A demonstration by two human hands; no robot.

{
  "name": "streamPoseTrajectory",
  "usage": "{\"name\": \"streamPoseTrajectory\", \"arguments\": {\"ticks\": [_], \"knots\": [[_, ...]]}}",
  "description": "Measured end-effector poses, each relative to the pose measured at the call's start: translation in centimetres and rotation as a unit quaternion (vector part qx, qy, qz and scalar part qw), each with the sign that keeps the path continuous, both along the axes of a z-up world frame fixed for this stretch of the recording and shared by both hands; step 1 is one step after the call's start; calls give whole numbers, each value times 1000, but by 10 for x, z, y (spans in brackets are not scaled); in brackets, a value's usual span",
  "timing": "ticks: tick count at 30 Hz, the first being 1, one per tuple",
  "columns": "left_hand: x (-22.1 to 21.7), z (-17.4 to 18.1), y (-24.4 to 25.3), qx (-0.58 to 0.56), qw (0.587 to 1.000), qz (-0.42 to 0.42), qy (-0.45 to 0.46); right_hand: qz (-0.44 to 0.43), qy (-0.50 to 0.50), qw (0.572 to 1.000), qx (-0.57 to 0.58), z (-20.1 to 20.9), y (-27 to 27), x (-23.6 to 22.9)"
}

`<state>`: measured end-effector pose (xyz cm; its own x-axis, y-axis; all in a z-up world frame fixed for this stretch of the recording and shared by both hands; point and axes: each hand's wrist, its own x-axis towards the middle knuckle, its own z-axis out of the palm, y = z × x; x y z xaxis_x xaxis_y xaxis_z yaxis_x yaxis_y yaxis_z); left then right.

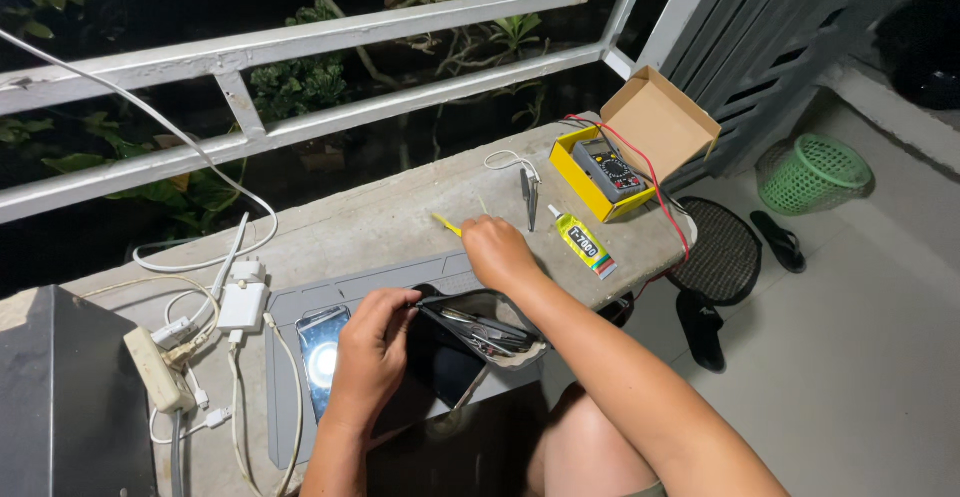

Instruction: The person puts various small tools and electronic testing equipment into a zippered pouch and a cardboard box.

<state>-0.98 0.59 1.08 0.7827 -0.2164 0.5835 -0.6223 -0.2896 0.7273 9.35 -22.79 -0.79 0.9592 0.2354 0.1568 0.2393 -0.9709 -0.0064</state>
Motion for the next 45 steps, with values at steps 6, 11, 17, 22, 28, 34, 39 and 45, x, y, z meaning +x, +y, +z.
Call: {"name": "streamPoseTrajectory", "arguments": {"ticks": [6, 11, 17, 22, 28, 34, 39, 45], "knots": [[0, -1, 1, -2, 1000, -2, 6, 53, -84, 941, 324, 88, 6, -89], [-1, -3, -1, -2, 1000, 3, 20, 130, -44, 950, 282, 88, 17, -152], [-1, -5, -3, -6, 999, 21, 30, 43, 155, 987, -24, 61, 5, -145], [-1, -5, -5, -8, 1000, -1, 26, -9, 271, 959, -78, 86, 14, -137], [-2, -1, -8, -1, 999, 7, 47, 66, 295, 953, 8, 119, -28, -96], [-4, 0, -9, -5, 999, -6, 41, -313, 131, 916, 213, 95, -51, 0], [0, -10, -8, -7, 999, 2, 46, -247, 36, 968, 12, 14, -58, 51], [2, -8, -8, -1, 1000, -6, 25, -231, 77, 965, 100, 22, -58, 20]]}}
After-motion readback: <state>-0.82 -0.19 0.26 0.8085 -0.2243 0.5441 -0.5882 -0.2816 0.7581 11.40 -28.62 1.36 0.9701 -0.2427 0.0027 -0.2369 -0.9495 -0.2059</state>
